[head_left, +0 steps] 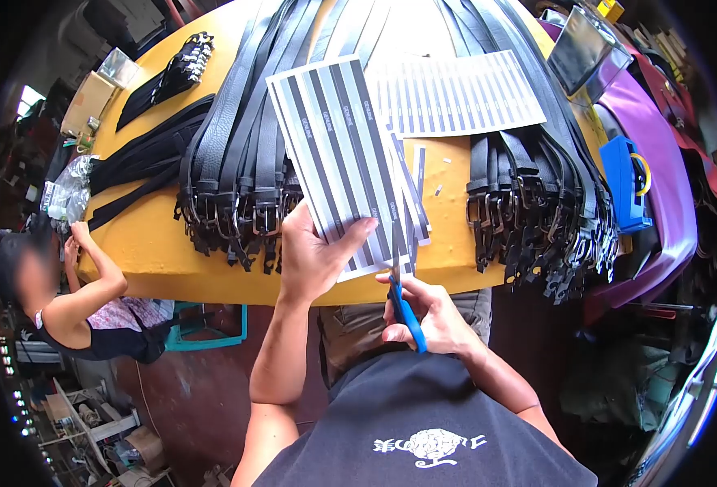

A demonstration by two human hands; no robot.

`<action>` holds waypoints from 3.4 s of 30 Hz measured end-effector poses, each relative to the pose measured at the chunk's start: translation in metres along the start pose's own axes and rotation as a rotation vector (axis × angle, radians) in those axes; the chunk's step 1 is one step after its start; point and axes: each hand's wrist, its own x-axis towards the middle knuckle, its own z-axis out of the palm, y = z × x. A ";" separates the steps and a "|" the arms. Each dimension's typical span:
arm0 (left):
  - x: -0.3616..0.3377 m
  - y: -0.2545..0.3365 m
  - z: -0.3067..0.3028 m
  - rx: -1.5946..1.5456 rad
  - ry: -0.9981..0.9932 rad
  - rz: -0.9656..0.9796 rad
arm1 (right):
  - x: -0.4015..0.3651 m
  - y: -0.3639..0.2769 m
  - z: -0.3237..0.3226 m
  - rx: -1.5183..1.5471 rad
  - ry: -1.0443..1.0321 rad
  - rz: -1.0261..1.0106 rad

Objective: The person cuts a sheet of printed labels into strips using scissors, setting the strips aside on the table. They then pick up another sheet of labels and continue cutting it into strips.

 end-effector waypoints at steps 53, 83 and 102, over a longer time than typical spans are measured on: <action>-0.004 0.006 0.002 -0.018 -0.019 0.020 | 0.001 -0.011 -0.001 -0.084 0.024 -0.019; -0.009 0.009 0.003 -0.001 0.036 0.022 | 0.001 0.006 0.004 -0.086 0.109 -0.088; -0.010 0.009 0.005 -0.061 0.033 0.014 | 0.002 0.003 0.004 -0.025 0.109 -0.054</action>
